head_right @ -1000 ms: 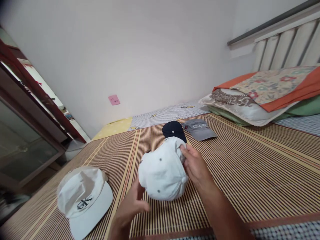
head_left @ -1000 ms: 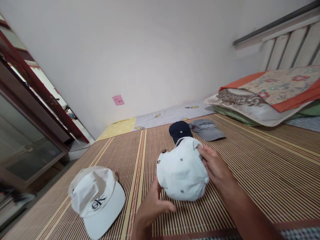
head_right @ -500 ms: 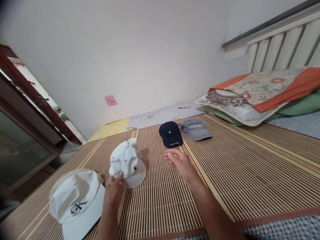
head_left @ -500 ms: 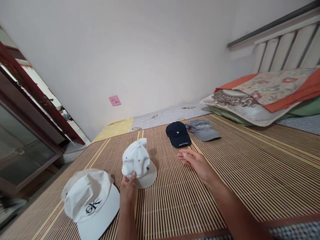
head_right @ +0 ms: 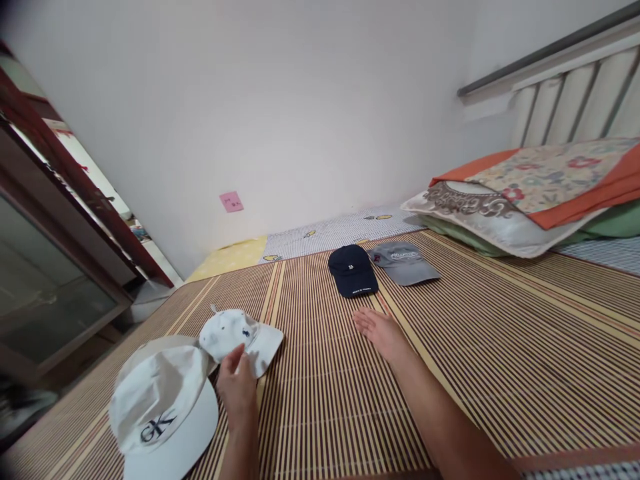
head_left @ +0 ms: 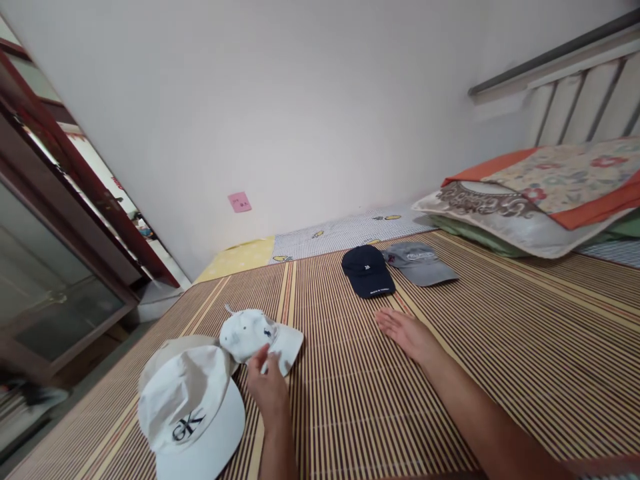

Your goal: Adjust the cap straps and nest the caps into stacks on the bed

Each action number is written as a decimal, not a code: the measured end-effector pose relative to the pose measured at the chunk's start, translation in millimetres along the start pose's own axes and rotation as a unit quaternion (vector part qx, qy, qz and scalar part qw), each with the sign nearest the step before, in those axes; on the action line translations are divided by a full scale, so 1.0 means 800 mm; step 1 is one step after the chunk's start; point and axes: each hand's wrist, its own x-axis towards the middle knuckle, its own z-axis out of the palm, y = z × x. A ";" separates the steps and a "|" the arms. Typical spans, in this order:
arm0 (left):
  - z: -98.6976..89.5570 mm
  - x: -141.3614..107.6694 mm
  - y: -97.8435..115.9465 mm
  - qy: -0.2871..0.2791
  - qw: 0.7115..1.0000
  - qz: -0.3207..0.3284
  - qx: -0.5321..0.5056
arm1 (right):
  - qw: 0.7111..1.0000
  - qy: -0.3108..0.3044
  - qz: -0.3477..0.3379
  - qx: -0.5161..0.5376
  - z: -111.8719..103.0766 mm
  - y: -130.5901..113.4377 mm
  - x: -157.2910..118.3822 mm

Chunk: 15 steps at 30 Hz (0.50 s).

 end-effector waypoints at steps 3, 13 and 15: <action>0.022 -0.008 0.001 -0.070 0.995 -0.040 -0.059 | 0.997 0.042 0.006 0.059 0.004 -0.002 0.046; 0.040 -0.036 0.011 -0.200 0.960 -0.116 -0.158 | 0.981 0.115 0.013 0.156 0.029 -0.002 0.142; 0.039 -0.035 0.012 -0.219 0.952 -0.132 -0.167 | 0.982 0.111 0.017 0.152 0.024 -0.001 0.143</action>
